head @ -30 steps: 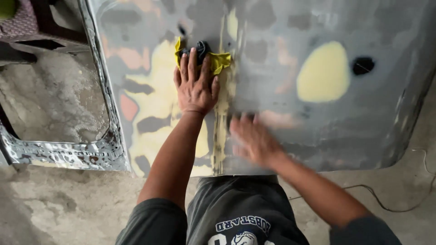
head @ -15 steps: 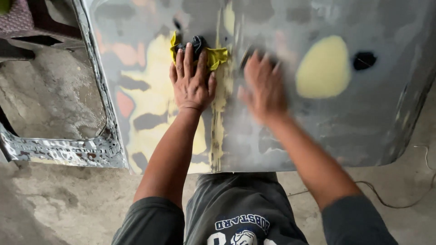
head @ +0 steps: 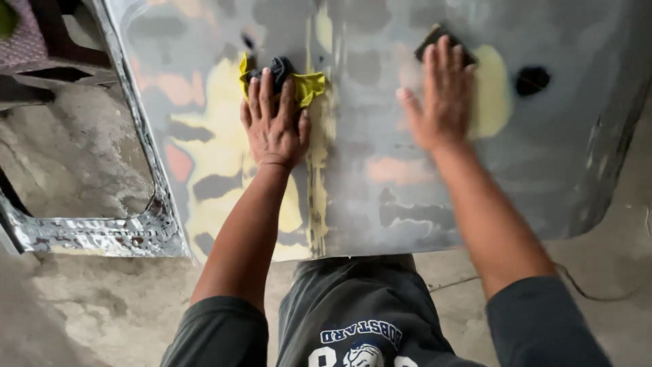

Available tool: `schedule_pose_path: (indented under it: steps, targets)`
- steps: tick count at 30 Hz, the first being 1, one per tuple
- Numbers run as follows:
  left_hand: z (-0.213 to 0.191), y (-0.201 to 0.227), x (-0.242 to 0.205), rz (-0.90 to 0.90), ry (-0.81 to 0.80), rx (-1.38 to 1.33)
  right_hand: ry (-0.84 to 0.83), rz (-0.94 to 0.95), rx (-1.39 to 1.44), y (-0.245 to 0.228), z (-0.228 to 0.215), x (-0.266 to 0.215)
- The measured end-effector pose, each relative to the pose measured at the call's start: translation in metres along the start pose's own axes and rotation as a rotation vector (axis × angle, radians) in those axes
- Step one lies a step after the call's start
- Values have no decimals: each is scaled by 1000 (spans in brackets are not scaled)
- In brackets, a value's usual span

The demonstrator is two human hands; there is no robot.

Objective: The person wipes a large flat surface with a yellow cloth and a black sponge. They move along the surface, cleaning different sections methodically. The person is wearing black slides.

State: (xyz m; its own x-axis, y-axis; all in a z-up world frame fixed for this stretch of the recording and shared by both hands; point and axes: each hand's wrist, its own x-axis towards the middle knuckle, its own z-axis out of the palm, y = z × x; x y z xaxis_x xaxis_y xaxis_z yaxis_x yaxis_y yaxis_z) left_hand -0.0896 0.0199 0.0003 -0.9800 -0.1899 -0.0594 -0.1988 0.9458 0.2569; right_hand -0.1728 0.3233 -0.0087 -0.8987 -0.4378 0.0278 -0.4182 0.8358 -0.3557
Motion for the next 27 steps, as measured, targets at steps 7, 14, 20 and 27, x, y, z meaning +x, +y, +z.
schedule_pose_path:
  steps: [7, 14, 20, 27]
  targets:
    - [-1, 2, 1, -16, 10, 3, -239, -260, 57, -80, 17, -176]
    - [-3, 4, 1, -5, 12, -4, -371, -223, -109, -21, -8, -76]
    - [4, 2, -1, 19, 24, 2, -39, -106, 9, -15, -2, -6]
    - [-2, 4, 2, -15, -24, 12, -346, -156, 133, -76, 15, -228]
